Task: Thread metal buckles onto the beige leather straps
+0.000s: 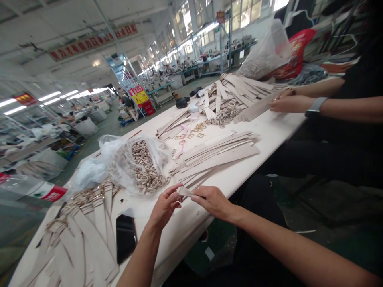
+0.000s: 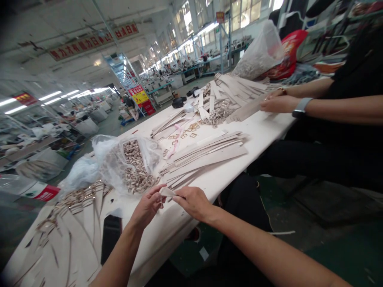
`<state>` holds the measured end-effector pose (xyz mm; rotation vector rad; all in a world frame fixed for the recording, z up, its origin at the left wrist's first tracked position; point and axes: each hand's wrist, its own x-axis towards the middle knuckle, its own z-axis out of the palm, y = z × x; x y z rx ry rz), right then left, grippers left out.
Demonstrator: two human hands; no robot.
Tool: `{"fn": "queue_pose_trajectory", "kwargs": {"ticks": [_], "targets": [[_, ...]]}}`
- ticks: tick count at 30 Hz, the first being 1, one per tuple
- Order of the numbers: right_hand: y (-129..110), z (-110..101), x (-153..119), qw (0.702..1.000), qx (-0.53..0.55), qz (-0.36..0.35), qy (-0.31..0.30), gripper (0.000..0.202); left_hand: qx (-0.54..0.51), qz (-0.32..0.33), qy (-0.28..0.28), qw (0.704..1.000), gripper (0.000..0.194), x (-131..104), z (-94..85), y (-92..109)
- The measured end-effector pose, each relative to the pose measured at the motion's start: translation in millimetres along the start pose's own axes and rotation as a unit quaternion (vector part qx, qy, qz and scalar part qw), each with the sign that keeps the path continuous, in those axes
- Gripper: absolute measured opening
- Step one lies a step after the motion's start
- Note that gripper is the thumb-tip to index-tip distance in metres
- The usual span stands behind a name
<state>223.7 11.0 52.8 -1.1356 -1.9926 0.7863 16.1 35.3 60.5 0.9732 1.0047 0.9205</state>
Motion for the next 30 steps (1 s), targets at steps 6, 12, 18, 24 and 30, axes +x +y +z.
{"fn": "queue_pose_trajectory", "kwargs": {"ticks": [6, 12, 18, 24, 30], "targets": [[6.2, -4.5, -7.0, 0.997, -0.069, -0.006, -0.033, 0.026, 0.042, 0.021, 0.005, 0.999, 0.038, -3.6, 6.4, -8.7], [4.4, -0.9, -12.2, 0.966, -0.257, 0.008, -0.029, 0.026, 0.287, 0.110, 0.068, 0.949, 0.042, -8.2, 16.9, -14.8], [0.0, 15.1, -17.8, 0.951, -0.310, -0.009, -0.016, 0.027, 0.385, 0.241, 0.158, 0.877, 0.036, -6.2, 37.6, -37.7], [6.3, 10.4, -21.1, 0.956, -0.294, 0.018, -0.010, 0.034, 0.330, 0.264, 0.203, 0.883, 0.035, 0.6, 47.4, -58.9], [20.7, 22.9, -21.3, 0.994, -0.092, 0.041, 0.030, 0.027, 0.413, 0.355, 0.180, 0.819, 0.032, 5.8, 39.6, -64.7]]}}
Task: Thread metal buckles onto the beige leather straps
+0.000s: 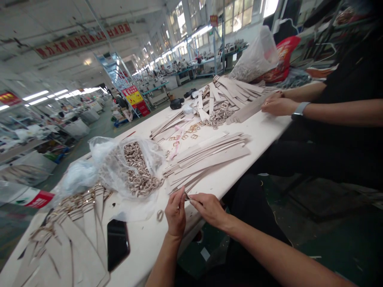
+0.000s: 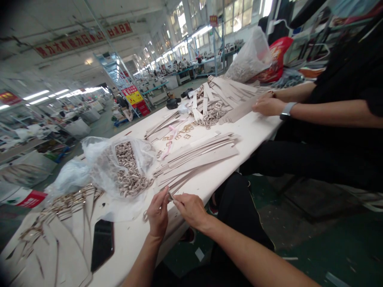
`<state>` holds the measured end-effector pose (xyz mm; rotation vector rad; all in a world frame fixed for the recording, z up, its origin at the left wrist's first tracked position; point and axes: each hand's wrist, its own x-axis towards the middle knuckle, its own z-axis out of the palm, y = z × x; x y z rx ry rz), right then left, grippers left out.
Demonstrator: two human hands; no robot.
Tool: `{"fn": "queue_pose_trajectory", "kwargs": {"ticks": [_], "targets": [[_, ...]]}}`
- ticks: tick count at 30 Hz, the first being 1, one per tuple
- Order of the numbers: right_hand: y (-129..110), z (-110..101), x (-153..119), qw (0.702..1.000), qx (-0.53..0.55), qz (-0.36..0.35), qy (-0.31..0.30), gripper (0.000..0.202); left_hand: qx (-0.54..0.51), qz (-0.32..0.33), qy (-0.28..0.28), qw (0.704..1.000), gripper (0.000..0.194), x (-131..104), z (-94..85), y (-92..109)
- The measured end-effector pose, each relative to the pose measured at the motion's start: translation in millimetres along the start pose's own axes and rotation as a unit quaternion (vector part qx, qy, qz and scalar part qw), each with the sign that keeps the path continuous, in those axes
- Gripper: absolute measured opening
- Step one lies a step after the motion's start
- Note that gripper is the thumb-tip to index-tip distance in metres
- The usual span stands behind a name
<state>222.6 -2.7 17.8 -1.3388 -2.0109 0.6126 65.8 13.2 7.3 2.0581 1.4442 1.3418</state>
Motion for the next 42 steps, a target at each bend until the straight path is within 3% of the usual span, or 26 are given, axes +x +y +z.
{"fn": "queue_pose_trajectory", "kwargs": {"ticks": [6, 9, 11, 15, 19, 22, 25, 28, 32, 36, 40, 42], "targets": [[10.8, -2.9, -3.0, 1.000, -0.007, -0.001, 0.005, 0.028, -0.082, -0.073, -0.087, 0.990, 0.037, -1.0, -4.8, 0.3], [14.6, -8.7, -2.7, 0.999, 0.035, -0.011, -0.007, 0.028, -0.089, -0.061, -0.142, 0.984, 0.040, 0.1, -11.2, 0.4], [14.4, -8.0, -3.2, 1.000, 0.023, -0.007, -0.012, 0.028, -0.064, -0.034, -0.149, 0.986, 0.039, -0.2, -13.4, -0.2], [9.5, 4.5, -5.3, 0.999, 0.024, 0.033, 0.014, 0.027, -0.039, -0.020, -0.090, 0.995, 0.035, -7.1, -4.0, -0.4], [9.4, 13.8, -5.2, 0.982, 0.175, 0.062, 0.025, 0.029, -0.145, -0.177, -0.019, 0.973, 0.035, -12.9, 12.1, 5.4], [12.2, 9.8, -3.8, 0.981, 0.184, 0.058, 0.013, 0.029, -0.211, -0.267, -0.019, 0.940, 0.037, -11.6, 13.1, 11.0], [11.6, 3.7, -3.9, 0.989, 0.138, 0.049, 0.027, 0.025, -0.196, -0.257, -0.049, 0.945, 0.039, -8.8, 5.2, 13.9], [7.4, 3.1, -6.3, 0.993, 0.079, 0.075, 0.046, 0.025, -0.174, -0.228, -0.045, 0.957, 0.040, -9.9, -0.1, 14.4], [3.5, 4.8, -7.6, 0.991, 0.041, 0.114, 0.051, 0.036, -0.159, -0.206, -0.015, 0.965, 0.034, -23.6, 8.4, 14.3], [5.3, -0.4, -4.6, 0.995, 0.001, 0.089, 0.042, 0.054, -0.154, -0.169, -0.075, 0.970, 0.030, -34.2, 16.8, 16.1], [6.6, -5.4, -4.7, 0.997, 0.006, 0.070, 0.032, 0.062, -0.188, -0.220, 0.004, 0.957, 0.034, -17.7, 7.9, 15.0], [4.5, -5.2, -5.2, 0.998, 0.009, 0.054, 0.021, 0.065, -0.228, -0.266, 0.014, 0.936, 0.037, -5.2, 4.6, 15.4]]}}
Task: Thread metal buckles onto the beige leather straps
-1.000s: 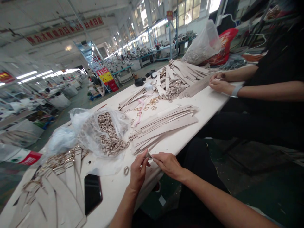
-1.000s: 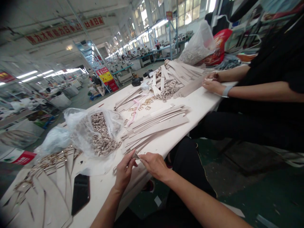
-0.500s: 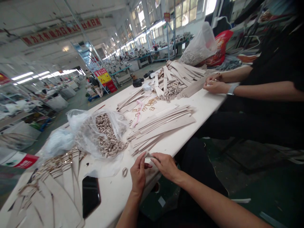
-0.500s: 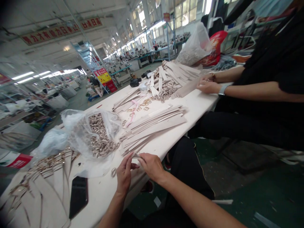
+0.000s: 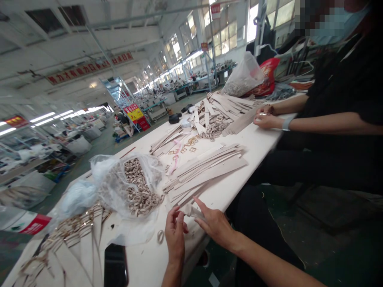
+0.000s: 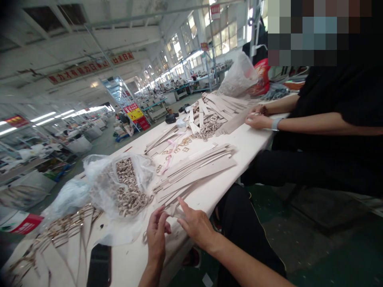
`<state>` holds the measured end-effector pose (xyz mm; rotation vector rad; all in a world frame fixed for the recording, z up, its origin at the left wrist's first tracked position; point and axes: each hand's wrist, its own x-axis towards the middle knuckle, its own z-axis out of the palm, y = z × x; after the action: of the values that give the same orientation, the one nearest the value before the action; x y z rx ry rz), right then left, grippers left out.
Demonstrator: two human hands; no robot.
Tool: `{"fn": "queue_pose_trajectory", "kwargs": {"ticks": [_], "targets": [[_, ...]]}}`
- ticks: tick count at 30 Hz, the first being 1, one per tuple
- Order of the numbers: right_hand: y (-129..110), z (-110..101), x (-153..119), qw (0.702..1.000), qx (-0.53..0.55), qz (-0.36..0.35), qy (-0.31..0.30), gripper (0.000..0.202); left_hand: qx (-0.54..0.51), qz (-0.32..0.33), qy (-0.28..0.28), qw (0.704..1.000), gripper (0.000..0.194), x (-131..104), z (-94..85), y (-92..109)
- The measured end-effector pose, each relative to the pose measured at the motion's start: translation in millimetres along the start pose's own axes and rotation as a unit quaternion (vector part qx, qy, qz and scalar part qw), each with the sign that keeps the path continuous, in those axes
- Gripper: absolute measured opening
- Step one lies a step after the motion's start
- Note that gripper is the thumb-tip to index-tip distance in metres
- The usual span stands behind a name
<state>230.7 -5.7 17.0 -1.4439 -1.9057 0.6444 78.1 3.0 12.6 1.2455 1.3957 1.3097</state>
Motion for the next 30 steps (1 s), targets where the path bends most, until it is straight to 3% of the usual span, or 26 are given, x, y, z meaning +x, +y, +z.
{"fn": "queue_pose_trajectory", "kwargs": {"ticks": [5, 7, 11, 13, 16, 18, 21, 22, 25, 27, 30], "targets": [[-4.0, -5.7, 1.1, 0.998, 0.045, -0.029, -0.028, 0.071, -0.146, -0.151, -0.068, 0.975, 0.038, 4.2, 16.5, 9.2], [0.9, -12.2, 1.2, 0.996, 0.075, -0.020, -0.032, 0.076, -0.195, -0.180, -0.050, 0.963, 0.036, 3.5, 21.1, 9.7], [15.3, -21.4, 1.1, 0.992, 0.112, 0.015, -0.052, 0.082, -0.204, -0.178, 0.017, 0.962, 0.034, 11.4, 23.8, 9.9], [18.2, -23.5, 4.6, 0.986, 0.161, 0.023, -0.041, 0.076, -0.199, -0.191, -0.015, 0.961, 0.034, 14.8, 29.5, 10.6], [20.7, -26.7, 17.6, 0.967, 0.250, 0.027, -0.029, 0.067, -0.193, -0.200, -0.104, 0.955, 0.032, 19.9, 38.5, 14.6], [27.7, -27.6, 29.3, 0.950, 0.309, 0.027, -0.033, 0.057, -0.158, -0.195, -0.176, 0.952, 0.030, 30.6, 35.0, 20.0], [47.3, -22.4, 44.2, 0.910, 0.409, 0.063, -0.037, 0.045, -0.052, -0.177, -0.249, 0.951, 0.031, 65.4, 10.9, 28.8], [54.1, -19.1, 47.4, 0.893, 0.441, 0.081, -0.042, 0.045, -0.016, -0.161, -0.241, 0.957, 0.034, 81.3, 0.7, 31.0], [66.6, -10.4, 51.6, 0.852, 0.508, 0.113, -0.067, 0.046, 0.097, -0.081, -0.149, 0.981, 0.041, 137.0, -21.2, 33.7], [67.6, -8.1, 51.2, 0.840, 0.527, 0.109, -0.074, 0.044, 0.191, -0.013, -0.121, 0.974, 0.043, 178.0, -22.0, 32.8], [64.1, -10.5, 49.4, 0.836, 0.536, 0.101, -0.069, 0.042, 0.295, 0.060, -0.122, 0.946, 0.038, 241.3, -5.1, 28.4]]}}
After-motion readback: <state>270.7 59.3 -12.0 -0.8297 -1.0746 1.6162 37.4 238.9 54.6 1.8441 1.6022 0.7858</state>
